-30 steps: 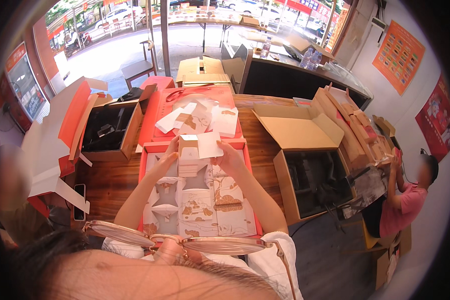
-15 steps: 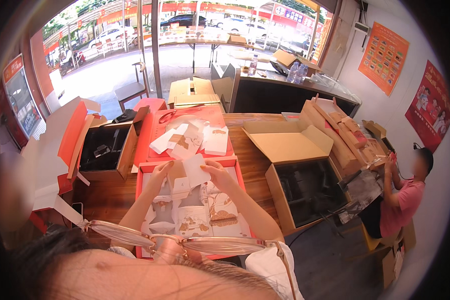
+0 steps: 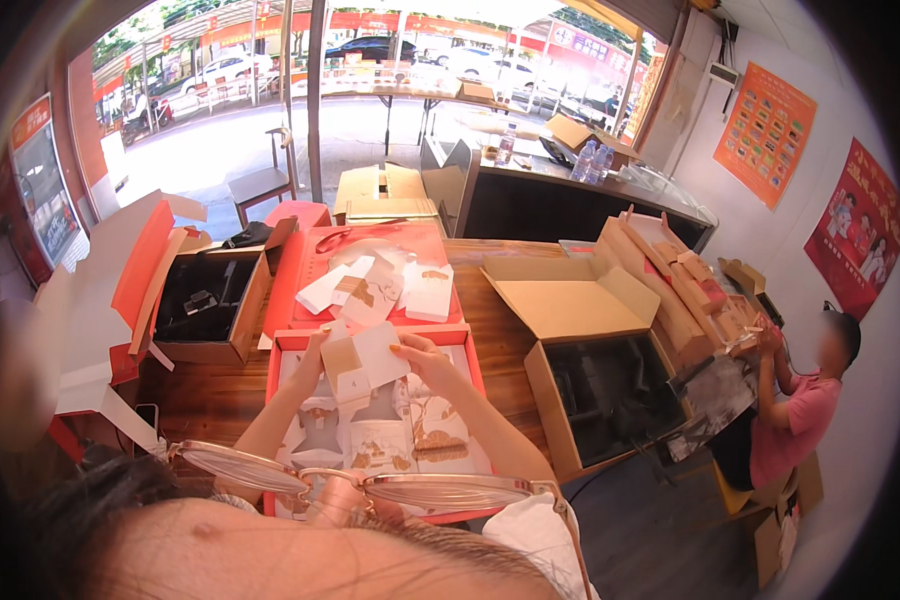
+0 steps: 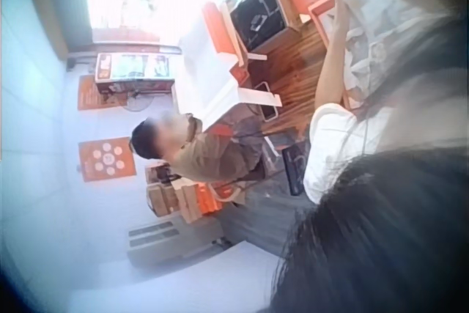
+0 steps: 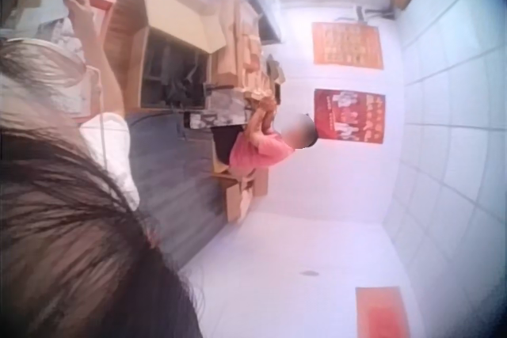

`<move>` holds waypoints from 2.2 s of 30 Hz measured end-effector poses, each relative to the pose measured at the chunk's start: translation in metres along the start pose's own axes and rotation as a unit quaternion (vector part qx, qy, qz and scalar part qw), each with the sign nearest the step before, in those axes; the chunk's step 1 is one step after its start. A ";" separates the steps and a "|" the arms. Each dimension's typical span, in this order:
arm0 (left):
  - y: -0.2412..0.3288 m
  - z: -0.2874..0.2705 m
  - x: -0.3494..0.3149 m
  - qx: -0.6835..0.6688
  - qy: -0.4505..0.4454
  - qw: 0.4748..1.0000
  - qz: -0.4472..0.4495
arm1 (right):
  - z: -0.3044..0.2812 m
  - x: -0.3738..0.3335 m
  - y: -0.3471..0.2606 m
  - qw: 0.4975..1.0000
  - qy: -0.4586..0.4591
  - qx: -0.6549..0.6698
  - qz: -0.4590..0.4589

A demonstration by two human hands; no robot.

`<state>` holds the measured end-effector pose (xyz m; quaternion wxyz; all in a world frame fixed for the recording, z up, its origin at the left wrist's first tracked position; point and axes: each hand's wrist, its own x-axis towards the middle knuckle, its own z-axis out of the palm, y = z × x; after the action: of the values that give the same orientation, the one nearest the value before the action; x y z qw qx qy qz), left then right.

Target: The person assembles small white paper boxes by folding the flaps and tucking them into place. They handle the boxes one at a time, picking them up from a larger red box and placing the finished boxes back inside.

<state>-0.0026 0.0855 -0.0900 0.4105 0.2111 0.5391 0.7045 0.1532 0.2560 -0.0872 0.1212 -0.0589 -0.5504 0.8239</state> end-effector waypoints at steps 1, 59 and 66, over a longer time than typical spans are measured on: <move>0.001 0.001 0.000 -0.003 0.001 1.000 -0.001 | 0.000 0.000 0.000 1.000 0.008 -0.007 0.005; -0.020 -0.030 0.029 -0.132 -0.080 0.984 0.088 | 0.028 0.004 0.010 0.859 0.077 -0.451 -0.229; 0.010 -0.013 0.011 -0.194 -0.159 0.966 0.060 | 0.022 0.002 -0.006 0.809 0.124 -0.494 -0.292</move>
<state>-0.0224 0.0862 -0.0866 0.4814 0.2689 0.3065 0.7759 0.1466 0.2391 -0.0733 0.3775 -0.0487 -0.8550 0.3522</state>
